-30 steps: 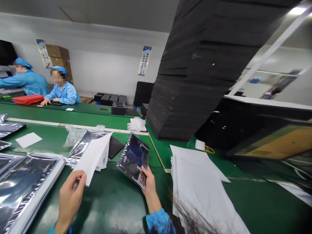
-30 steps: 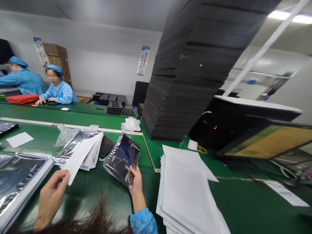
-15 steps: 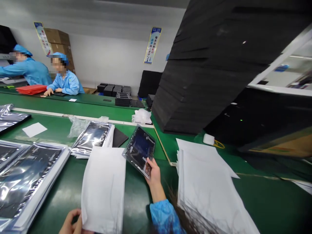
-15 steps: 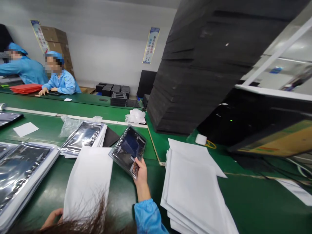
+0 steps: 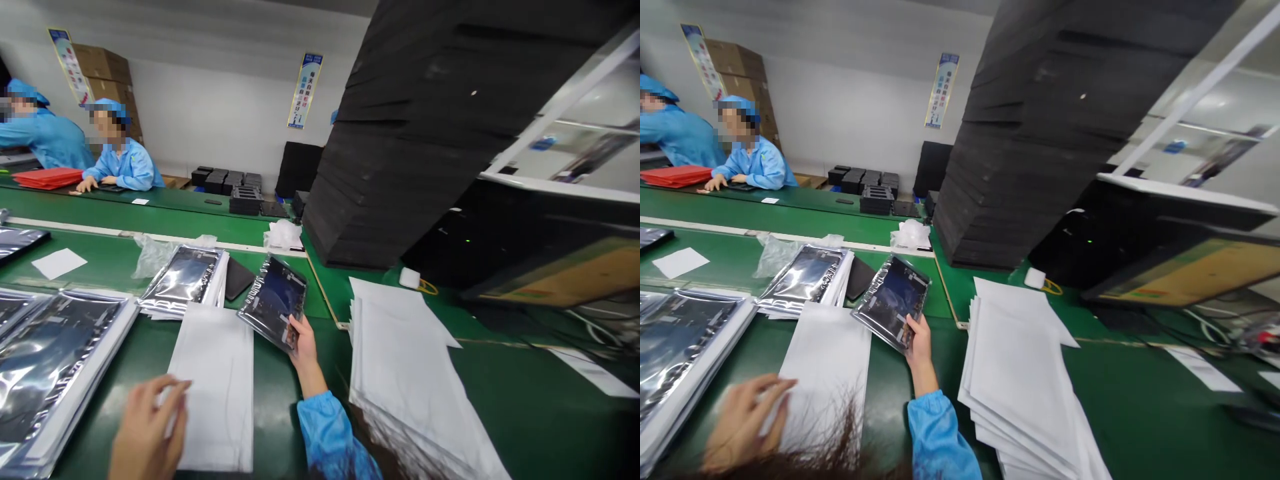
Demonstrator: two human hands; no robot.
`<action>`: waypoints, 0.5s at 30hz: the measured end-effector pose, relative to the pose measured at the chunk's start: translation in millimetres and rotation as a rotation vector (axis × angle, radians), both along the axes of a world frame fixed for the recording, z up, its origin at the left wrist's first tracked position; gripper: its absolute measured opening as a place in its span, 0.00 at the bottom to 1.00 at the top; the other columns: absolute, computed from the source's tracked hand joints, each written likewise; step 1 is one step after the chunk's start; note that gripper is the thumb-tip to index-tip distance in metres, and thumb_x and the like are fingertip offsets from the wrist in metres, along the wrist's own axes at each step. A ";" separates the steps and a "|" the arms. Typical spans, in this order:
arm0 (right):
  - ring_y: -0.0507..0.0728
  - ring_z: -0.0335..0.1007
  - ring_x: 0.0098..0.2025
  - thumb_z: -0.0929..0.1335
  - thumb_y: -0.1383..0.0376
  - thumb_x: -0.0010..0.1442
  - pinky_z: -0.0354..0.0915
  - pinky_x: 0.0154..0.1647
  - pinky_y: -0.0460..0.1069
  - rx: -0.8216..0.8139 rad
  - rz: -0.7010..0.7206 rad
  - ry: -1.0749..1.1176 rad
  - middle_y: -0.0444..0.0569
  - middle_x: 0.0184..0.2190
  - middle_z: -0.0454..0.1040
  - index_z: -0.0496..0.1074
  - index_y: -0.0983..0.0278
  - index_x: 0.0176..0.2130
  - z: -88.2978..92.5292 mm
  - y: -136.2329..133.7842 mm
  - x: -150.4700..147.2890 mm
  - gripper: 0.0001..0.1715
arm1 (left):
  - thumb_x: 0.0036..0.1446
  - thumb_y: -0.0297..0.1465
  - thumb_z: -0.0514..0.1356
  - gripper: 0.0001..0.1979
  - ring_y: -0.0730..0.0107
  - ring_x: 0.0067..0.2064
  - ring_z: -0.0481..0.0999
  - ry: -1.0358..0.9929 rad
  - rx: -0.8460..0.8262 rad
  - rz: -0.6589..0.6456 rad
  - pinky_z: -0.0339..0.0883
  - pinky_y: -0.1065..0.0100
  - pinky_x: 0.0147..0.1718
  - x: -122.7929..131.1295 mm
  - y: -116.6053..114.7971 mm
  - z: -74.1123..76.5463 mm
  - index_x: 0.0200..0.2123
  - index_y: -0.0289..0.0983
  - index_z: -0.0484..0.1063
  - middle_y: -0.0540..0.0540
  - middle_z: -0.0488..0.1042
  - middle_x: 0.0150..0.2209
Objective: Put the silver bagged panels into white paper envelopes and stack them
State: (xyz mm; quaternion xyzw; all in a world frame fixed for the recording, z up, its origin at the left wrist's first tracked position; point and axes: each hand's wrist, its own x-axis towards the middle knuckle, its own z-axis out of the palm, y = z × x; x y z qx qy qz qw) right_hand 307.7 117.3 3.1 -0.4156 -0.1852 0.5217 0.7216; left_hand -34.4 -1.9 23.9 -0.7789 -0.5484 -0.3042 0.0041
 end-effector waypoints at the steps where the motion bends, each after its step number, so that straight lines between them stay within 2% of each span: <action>1: 0.54 0.79 0.28 0.80 0.60 0.45 0.72 0.25 0.47 0.002 -0.005 -0.013 0.43 0.33 0.86 0.76 0.58 0.41 -0.3 -0.4 -0.8 0.23 | 0.62 0.30 0.61 0.20 0.46 0.54 0.77 0.003 -0.035 -0.070 0.76 0.50 0.53 21.5 11.5 4.4 0.54 0.54 0.80 0.43 0.81 0.51; 2: 0.54 0.79 0.28 0.80 0.60 0.44 0.73 0.25 0.47 0.001 -0.012 -0.027 0.44 0.34 0.86 0.76 0.58 0.41 -0.7 -0.9 -1.2 0.24 | 0.62 0.30 0.63 0.17 0.46 0.55 0.76 0.021 -0.071 -0.154 0.77 0.50 0.53 41.9 23.0 6.7 0.51 0.52 0.82 0.42 0.81 0.51; 4: 0.54 0.79 0.29 0.81 0.60 0.43 0.73 0.26 0.48 -0.004 -0.029 -0.054 0.43 0.33 0.86 0.77 0.59 0.41 -1.7 -2.0 -0.7 0.25 | 0.57 0.28 0.69 0.11 0.47 0.51 0.77 0.025 -0.135 -0.227 0.80 0.54 0.45 72.2 43.9 5.7 0.42 0.48 0.85 0.42 0.81 0.46; 6: 0.55 0.81 0.30 0.81 0.61 0.41 0.75 0.29 0.49 -0.012 -0.054 -0.074 0.43 0.33 0.85 0.77 0.60 0.42 -3.0 -2.5 2.7 0.27 | 0.56 0.26 0.69 0.09 0.55 0.45 0.78 0.003 -0.143 -0.245 0.81 0.61 0.39 83.0 58.2 0.1 0.35 0.48 0.85 0.45 0.81 0.39; 9: 0.58 0.83 0.34 0.81 0.61 0.40 0.76 0.34 0.50 -0.022 -0.103 -0.083 0.42 0.34 0.86 0.78 0.60 0.44 -5.1 -1.4 11.4 0.30 | 0.61 0.25 0.66 0.11 0.60 0.39 0.78 -0.023 -0.102 -0.220 0.79 0.62 0.36 70.9 66.1 -5.3 0.32 0.47 0.84 0.48 0.80 0.34; 11: 0.58 0.83 0.34 0.81 0.61 0.41 0.76 0.34 0.51 -0.029 -0.127 -0.072 0.41 0.34 0.85 0.78 0.60 0.45 -5.9 -0.4 17.0 0.30 | 0.65 0.26 0.63 0.11 0.58 0.41 0.77 -0.040 -0.056 -0.183 0.78 0.59 0.38 56.3 68.1 0.9 0.35 0.45 0.83 0.46 0.79 0.35; 13: 0.58 0.83 0.33 0.81 0.60 0.41 0.76 0.32 0.51 -0.034 -0.139 -0.055 0.41 0.33 0.85 0.78 0.60 0.44 -5.3 -0.1 20.2 0.29 | 0.67 0.27 0.61 0.09 0.58 0.43 0.75 -0.083 0.053 -0.152 0.76 0.59 0.40 45.1 72.2 17.3 0.39 0.43 0.82 0.45 0.79 0.38; 15: 0.57 0.81 0.31 0.81 0.60 0.41 0.74 0.29 0.49 -0.032 -0.143 -0.043 0.42 0.32 0.85 0.78 0.60 0.43 -2.9 -0.9 20.9 0.28 | 0.66 0.27 0.63 0.07 0.60 0.44 0.73 -0.139 0.229 -0.143 0.73 0.62 0.39 40.7 79.0 40.5 0.42 0.43 0.81 0.45 0.78 0.38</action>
